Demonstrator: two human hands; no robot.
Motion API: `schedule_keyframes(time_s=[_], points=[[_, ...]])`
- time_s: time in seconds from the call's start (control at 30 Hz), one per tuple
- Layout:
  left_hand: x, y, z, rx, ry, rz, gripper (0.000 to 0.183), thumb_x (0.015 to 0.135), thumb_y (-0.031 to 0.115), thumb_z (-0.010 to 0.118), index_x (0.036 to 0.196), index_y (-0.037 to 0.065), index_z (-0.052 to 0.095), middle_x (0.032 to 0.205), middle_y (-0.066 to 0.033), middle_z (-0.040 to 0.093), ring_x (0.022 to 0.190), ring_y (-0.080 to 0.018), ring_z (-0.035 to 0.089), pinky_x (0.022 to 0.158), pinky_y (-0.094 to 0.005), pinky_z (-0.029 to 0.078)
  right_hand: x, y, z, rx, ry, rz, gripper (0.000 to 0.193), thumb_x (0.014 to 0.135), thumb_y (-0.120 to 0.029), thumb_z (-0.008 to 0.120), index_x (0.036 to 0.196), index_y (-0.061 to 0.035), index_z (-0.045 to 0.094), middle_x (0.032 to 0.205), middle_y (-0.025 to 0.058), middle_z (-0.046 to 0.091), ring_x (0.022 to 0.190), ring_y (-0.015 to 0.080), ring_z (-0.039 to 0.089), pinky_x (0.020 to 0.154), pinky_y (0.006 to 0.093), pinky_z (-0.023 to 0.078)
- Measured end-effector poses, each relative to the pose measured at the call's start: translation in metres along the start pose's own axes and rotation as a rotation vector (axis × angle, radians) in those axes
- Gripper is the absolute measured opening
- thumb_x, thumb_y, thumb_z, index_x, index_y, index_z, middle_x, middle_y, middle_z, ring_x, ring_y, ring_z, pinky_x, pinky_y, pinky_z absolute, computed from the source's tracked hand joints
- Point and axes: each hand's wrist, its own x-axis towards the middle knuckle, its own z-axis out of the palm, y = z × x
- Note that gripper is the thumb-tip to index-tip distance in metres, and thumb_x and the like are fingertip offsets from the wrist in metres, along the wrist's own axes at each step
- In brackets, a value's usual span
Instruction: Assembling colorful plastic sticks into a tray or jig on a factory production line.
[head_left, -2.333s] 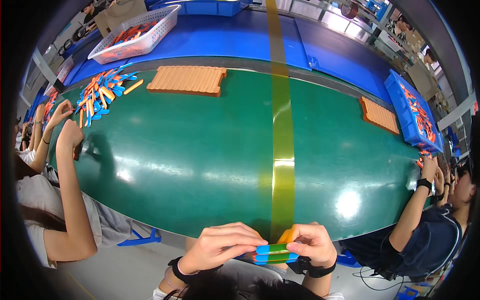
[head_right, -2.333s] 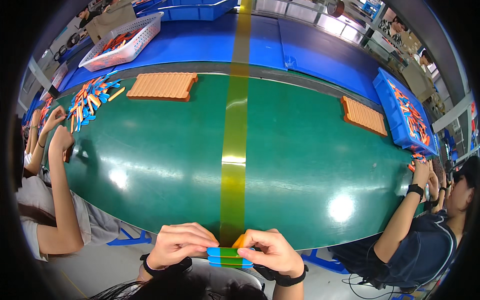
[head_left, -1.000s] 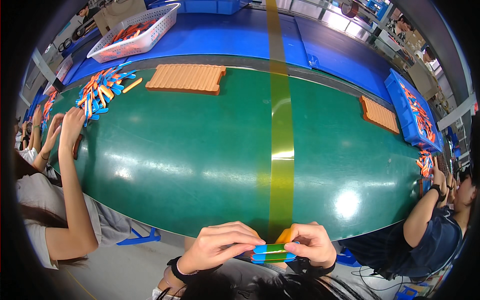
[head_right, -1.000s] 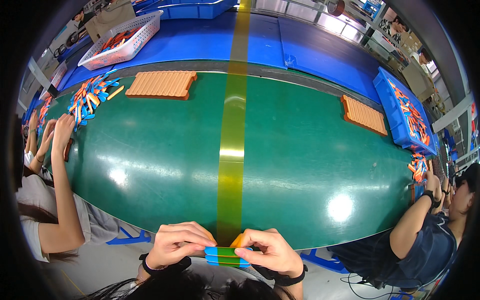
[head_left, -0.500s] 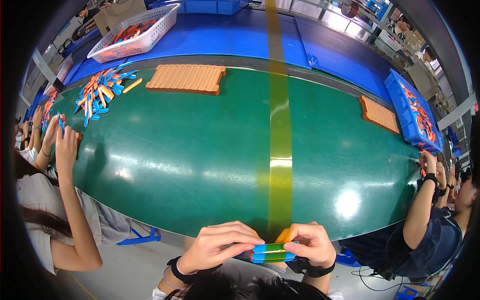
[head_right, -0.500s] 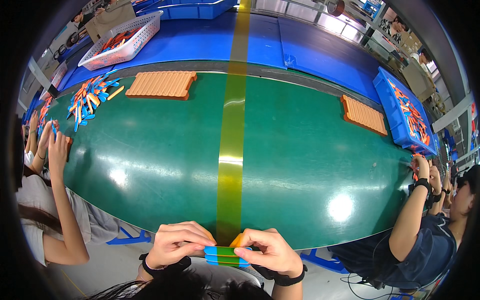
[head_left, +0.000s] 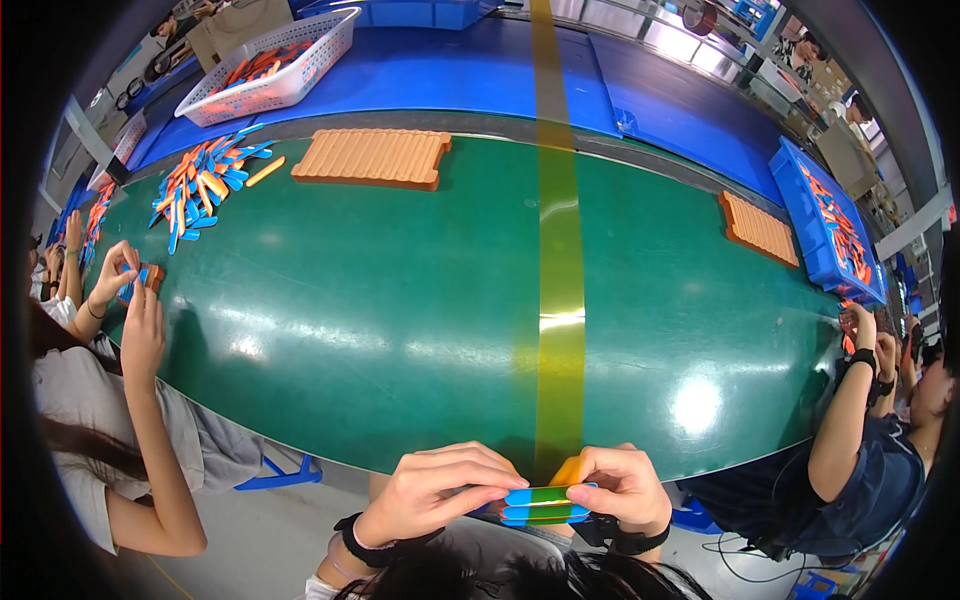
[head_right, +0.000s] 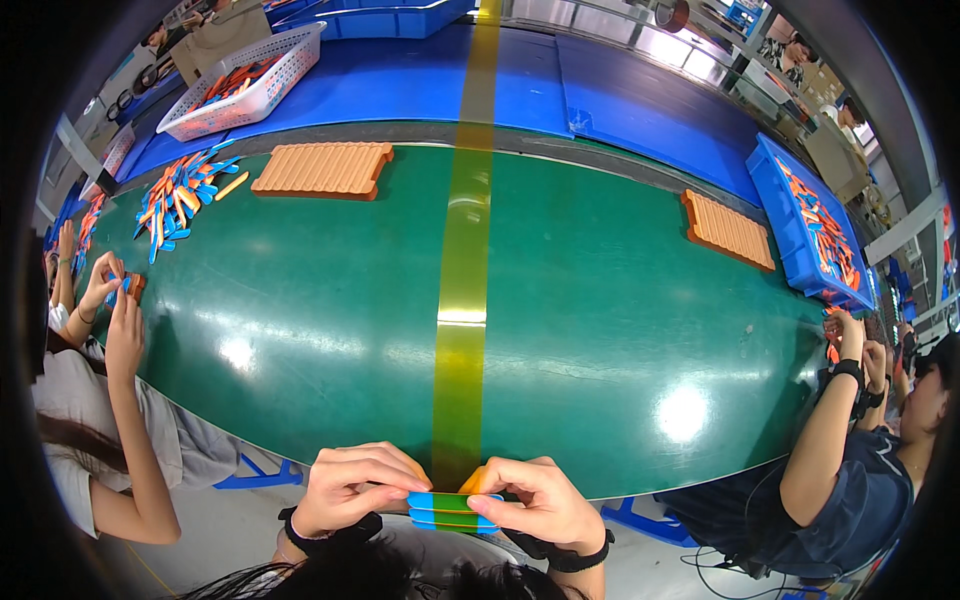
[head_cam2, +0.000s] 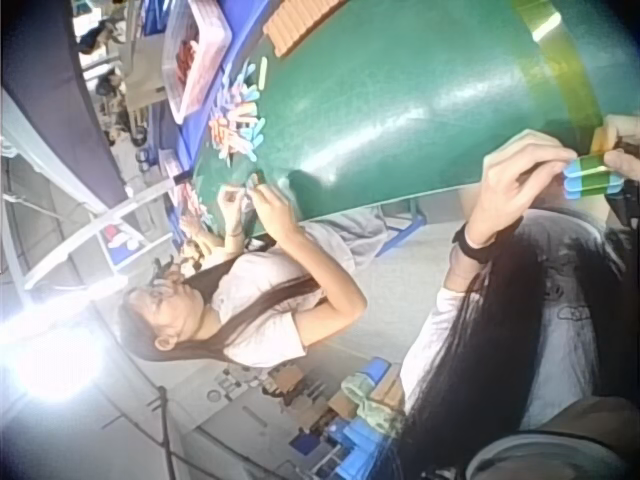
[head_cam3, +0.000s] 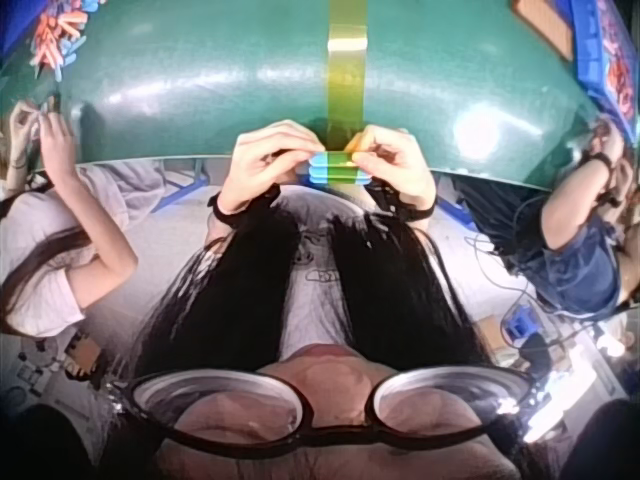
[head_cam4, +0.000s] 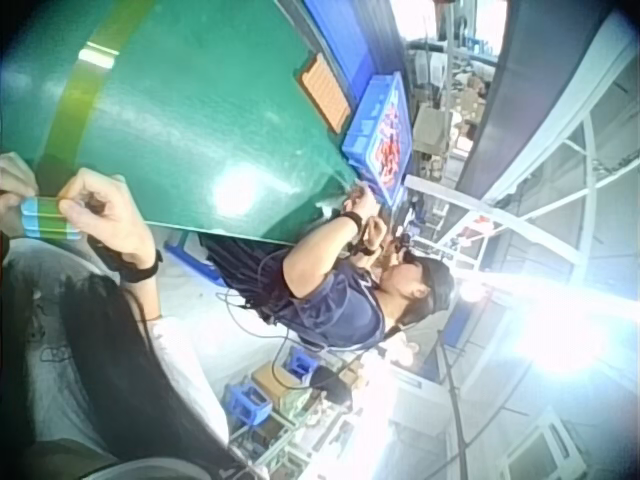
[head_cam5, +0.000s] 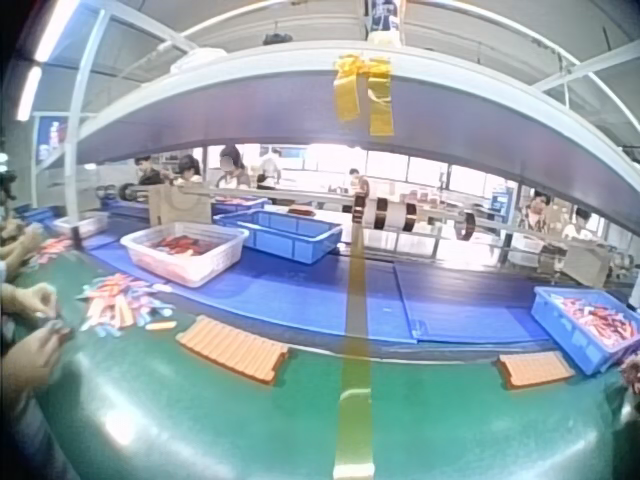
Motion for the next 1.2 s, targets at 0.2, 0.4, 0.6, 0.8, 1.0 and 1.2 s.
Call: schedule_keyframes(time_s=[0.2, 0.4, 0.6, 0.8, 1.0, 1.2], points=[[0.0015, -0.0001, 0.0004, -0.002, -0.009, 0.008, 0.014, 0.073, -0.005, 0.058, 0.086, -0.004, 0.06, 0.084, -0.0119, 0.062, 0.076, -0.0229, 0.059, 0.066, -0.03, 0.048, -0.0014, -0.0006, -0.0008, -0.001, 0.006, -0.008, 0.008, 0.08, -0.003, 0.056, 0.076, 0.0037, 0.053, 0.069, 0.006, 0.057, 0.058, 0.0072, 0.05, 0.051, 0.0201, 0.038], [0.002, 0.0037, 0.0039, -0.024, 0.06, -0.057, 0.011, 0.071, -0.002, 0.059, 0.081, -0.005, 0.062, 0.079, -0.0149, 0.062, 0.074, -0.0233, 0.06, 0.066, -0.0295, 0.047, -0.0004, -0.0051, 0.0002, 0.01, -0.005, 0.004, 0.008, 0.081, -0.002, 0.054, 0.077, 0.0043, 0.053, 0.069, 0.0061, 0.057, 0.059, 0.0074, 0.051, 0.051, 0.0198, 0.039], [0.0009, 0.0013, 0.0007, -0.033, 0.021, -0.047, 0.014, 0.073, -0.001, 0.059, 0.086, -0.004, 0.06, 0.084, -0.0137, 0.061, 0.079, -0.0236, 0.059, 0.07, -0.0309, 0.047, -0.0014, -0.0046, -0.0004, 0.024, 0.0, 0.024, 0.009, 0.082, -0.004, 0.053, 0.077, 0.0042, 0.053, 0.069, 0.0056, 0.057, 0.059, 0.0071, 0.05, 0.051, 0.0196, 0.039], [0.0017, 0.0024, -0.0016, -0.037, -0.039, -0.03, 0.024, 0.072, 0.001, 0.061, 0.096, -0.002, 0.056, 0.094, -0.0127, 0.059, 0.087, -0.0237, 0.056, 0.075, -0.0318, 0.045, -0.0015, -0.0029, -0.0011, 0.05, 0.019, 0.077, 0.011, 0.084, -0.007, 0.052, 0.08, 0.0036, 0.053, 0.07, 0.0044, 0.056, 0.06, 0.0059, 0.049, 0.051, 0.0191, 0.038], [0.0012, 0.002, -0.0014, -0.051, -0.063, -0.068, 0.019, 0.074, 0.001, 0.06, 0.092, -0.002, 0.056, 0.092, -0.0127, 0.059, 0.085, -0.023, 0.056, 0.074, -0.0311, 0.046, -0.0023, -0.0023, 0.0007, 0.038, 0.035, 0.056, 0.011, 0.084, -0.007, 0.05, 0.084, 0.0031, 0.053, 0.075, 0.0053, 0.058, 0.064, 0.0061, 0.05, 0.055, 0.0193, 0.04], [-0.0014, 0.0027, -0.0001, -0.084, -0.001, -0.16, 0.009, 0.078, 0.0, 0.055, 0.086, -0.004, 0.056, 0.088, -0.0125, 0.059, 0.078, -0.0196, 0.057, 0.071, -0.0288, 0.046, 0.0, -0.0002, -0.0003, 0.049, 0.013, 0.028, 0.012, 0.084, -0.006, 0.05, 0.089, 0.0043, 0.054, 0.083, 0.0086, 0.06, 0.071, 0.0096, 0.055, 0.063, 0.0216, 0.043]])
